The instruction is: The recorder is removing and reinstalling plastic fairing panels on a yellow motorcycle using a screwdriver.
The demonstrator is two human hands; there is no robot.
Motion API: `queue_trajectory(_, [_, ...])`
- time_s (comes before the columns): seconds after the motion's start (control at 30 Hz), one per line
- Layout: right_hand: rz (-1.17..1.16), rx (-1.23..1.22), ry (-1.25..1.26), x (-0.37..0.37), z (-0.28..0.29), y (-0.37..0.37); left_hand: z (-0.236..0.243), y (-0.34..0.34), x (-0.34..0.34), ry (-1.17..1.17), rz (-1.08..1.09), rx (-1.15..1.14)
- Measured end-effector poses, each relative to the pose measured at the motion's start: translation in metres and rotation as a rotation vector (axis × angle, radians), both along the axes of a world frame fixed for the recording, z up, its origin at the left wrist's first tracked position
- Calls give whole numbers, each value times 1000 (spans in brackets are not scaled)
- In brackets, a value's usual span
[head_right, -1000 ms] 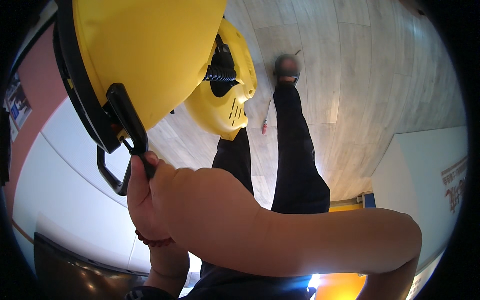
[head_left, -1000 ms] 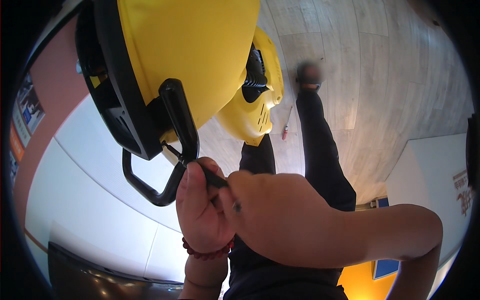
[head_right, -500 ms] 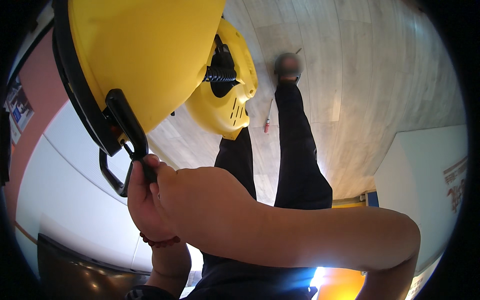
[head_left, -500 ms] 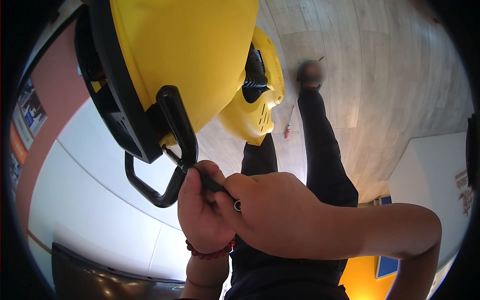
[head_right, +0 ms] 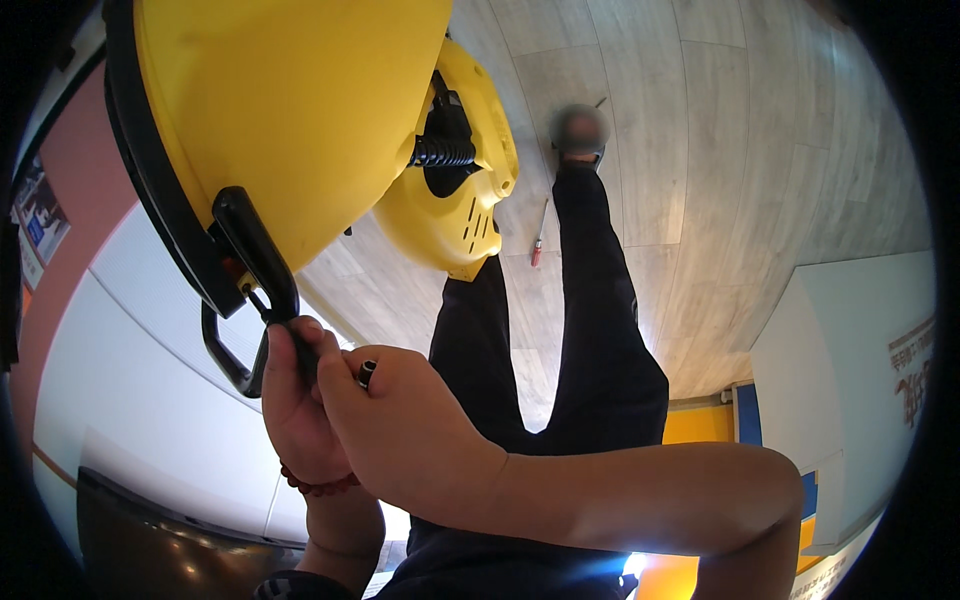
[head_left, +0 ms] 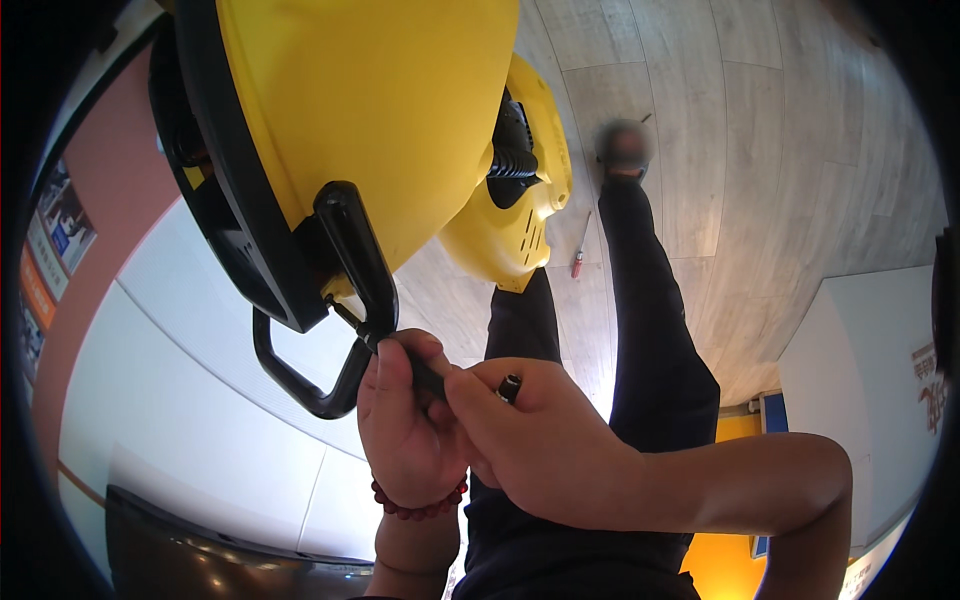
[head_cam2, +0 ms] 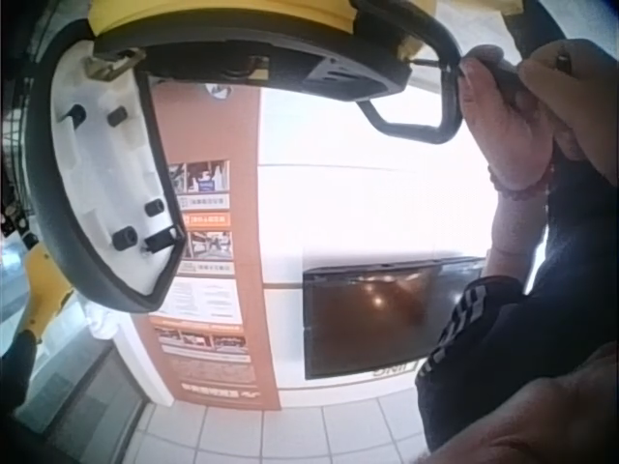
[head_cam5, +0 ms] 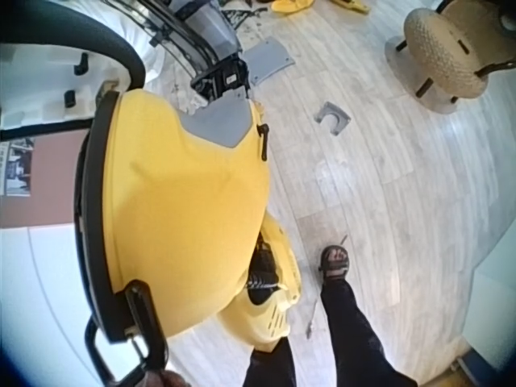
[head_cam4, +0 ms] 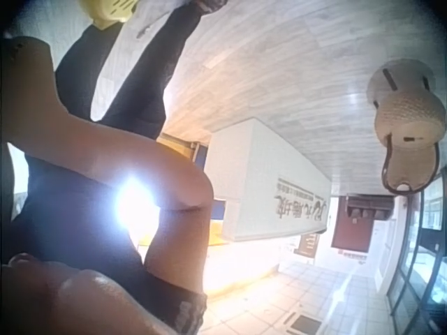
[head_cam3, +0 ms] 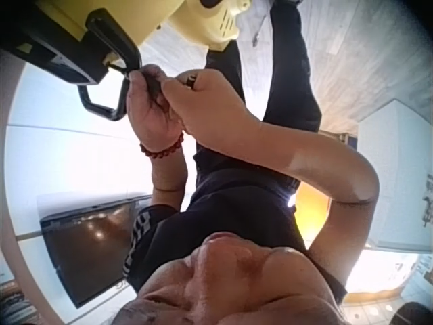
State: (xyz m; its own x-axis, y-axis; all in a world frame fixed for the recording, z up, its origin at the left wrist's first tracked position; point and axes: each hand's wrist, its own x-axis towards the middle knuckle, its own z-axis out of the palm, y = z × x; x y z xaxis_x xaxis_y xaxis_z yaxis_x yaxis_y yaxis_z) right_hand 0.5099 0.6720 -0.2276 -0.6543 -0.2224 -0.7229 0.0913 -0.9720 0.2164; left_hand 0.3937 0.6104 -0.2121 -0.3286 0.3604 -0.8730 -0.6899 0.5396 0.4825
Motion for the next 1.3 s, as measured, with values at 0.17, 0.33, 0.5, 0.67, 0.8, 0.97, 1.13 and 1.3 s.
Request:
queue_trajectory(0.17, [8,62,-1,3,3,-1,26,13,-5,200,-369,-391])
queue_trajectory(0.33, [217,290,2,7,11,10,48,15,-73,1036,-978,-47])
queue_trajectory(0.5, [223,207,-24,8,9,9,30,39,-104,1178,-1753,-284])
queue_trajectory(0.67, [299,322,2,10,9,23,15,40,-134,1373,-1984,111])
queue_trajectory(0.8, [341,375,-30,10,6,26,16,38,-139,1442,-2072,245])
queue_trajectory(0.97, [458,429,43,12,2,38,14,38,-144,1403,-2053,274])
queue_trajectory(1.13, [295,299,21,12,1,21,13,38,-143,1331,-1986,263])
queue_trajectory(1.3, [285,278,24,10,10,10,13,36,-145,1305,-1986,245])
